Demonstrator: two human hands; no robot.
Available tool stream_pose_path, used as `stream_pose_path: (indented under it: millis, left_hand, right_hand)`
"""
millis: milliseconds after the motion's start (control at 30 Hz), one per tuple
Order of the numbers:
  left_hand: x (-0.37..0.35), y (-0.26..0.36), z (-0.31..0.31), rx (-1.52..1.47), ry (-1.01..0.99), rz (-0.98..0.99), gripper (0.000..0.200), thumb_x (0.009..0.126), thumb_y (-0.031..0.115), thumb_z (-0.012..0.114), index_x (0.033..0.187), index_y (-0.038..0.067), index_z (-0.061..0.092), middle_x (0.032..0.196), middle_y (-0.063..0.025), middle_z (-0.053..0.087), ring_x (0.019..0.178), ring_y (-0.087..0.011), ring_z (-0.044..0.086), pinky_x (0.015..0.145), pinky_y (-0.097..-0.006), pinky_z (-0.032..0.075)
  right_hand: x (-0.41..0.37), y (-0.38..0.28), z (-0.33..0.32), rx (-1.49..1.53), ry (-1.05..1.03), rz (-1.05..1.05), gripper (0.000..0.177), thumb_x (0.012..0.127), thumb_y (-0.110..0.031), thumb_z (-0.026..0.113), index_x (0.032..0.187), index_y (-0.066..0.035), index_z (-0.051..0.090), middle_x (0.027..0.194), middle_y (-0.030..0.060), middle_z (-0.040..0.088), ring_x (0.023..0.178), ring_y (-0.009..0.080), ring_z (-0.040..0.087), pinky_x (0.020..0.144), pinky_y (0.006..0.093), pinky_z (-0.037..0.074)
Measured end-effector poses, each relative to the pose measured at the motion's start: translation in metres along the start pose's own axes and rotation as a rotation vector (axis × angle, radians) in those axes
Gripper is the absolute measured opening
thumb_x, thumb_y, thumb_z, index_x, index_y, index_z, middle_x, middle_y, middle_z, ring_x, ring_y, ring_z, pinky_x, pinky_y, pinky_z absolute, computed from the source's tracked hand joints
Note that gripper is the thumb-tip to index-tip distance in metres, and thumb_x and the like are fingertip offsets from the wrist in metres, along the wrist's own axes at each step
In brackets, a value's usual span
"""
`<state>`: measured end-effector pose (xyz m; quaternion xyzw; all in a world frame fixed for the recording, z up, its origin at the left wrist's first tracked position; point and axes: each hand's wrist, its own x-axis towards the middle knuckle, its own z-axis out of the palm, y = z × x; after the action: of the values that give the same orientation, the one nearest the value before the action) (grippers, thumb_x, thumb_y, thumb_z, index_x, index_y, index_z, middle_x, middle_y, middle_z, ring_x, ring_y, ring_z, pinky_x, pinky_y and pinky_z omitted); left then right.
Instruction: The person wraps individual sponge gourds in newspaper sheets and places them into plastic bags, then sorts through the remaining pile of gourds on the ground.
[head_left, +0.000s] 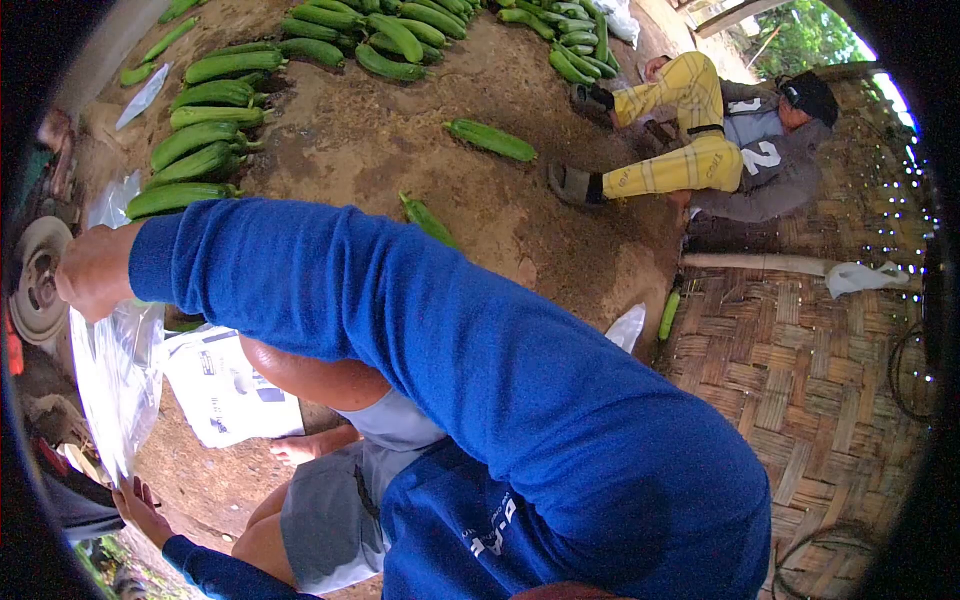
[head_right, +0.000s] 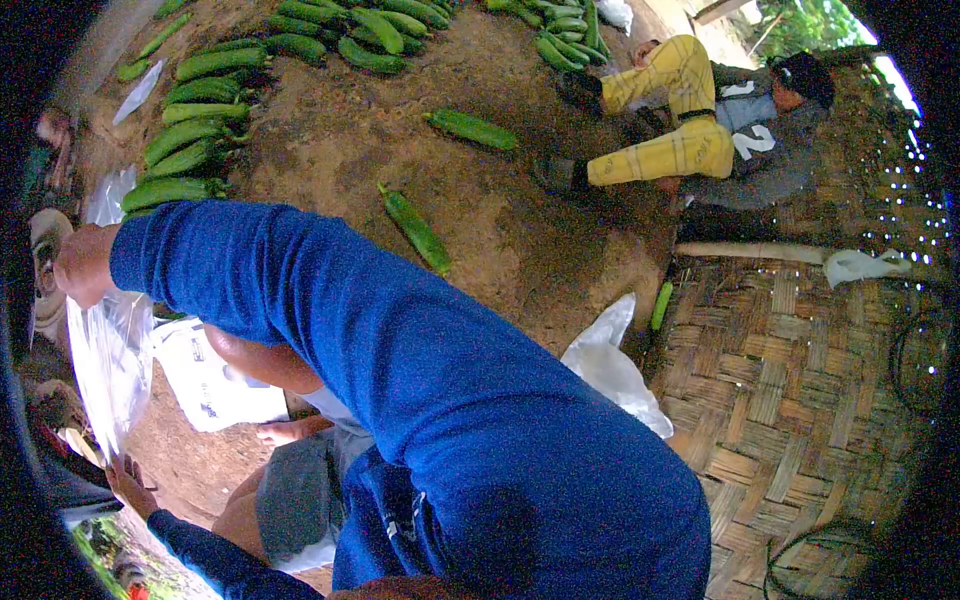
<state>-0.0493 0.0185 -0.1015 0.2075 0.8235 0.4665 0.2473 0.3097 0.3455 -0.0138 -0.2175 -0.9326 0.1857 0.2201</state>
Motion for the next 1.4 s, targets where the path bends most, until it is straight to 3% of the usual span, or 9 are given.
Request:
stream_pose_path:
  millis: [600, 1400]
  left_hand:
    - [0.006, -0.005, -0.002, -0.024, 0.011, 0.01, 0.051, 0.095, 0.038, 0.07, 0.136, 0.01, 0.057, 0.12, -0.0065, 0.063, 0.107, -0.0189, 0.062, 0.095, -0.0329, 0.048]
    - [-0.003, 0.004, 0.001, -0.004, 0.004, 0.014, 0.063, 0.096, 0.039, 0.068, 0.147, 0.009, 0.047, 0.13, -0.0106, 0.061, 0.112, -0.0231, 0.061, 0.097, -0.035, 0.048]
  right_hand:
    - [0.004, 0.002, 0.005, -0.018, 0.023, -0.02, 0.028, 0.079, -0.022, 0.058, 0.09, -0.001, 0.073, 0.092, 0.0204, 0.073, 0.093, 0.0385, 0.071, 0.077, 0.0487, 0.058]
    - [0.005, 0.008, 0.012, 0.014, 0.086, -0.101, 0.023, 0.074, -0.022, 0.063, 0.082, -0.003, 0.073, 0.082, 0.0198, 0.072, 0.081, 0.0396, 0.071, 0.071, 0.05, 0.058]
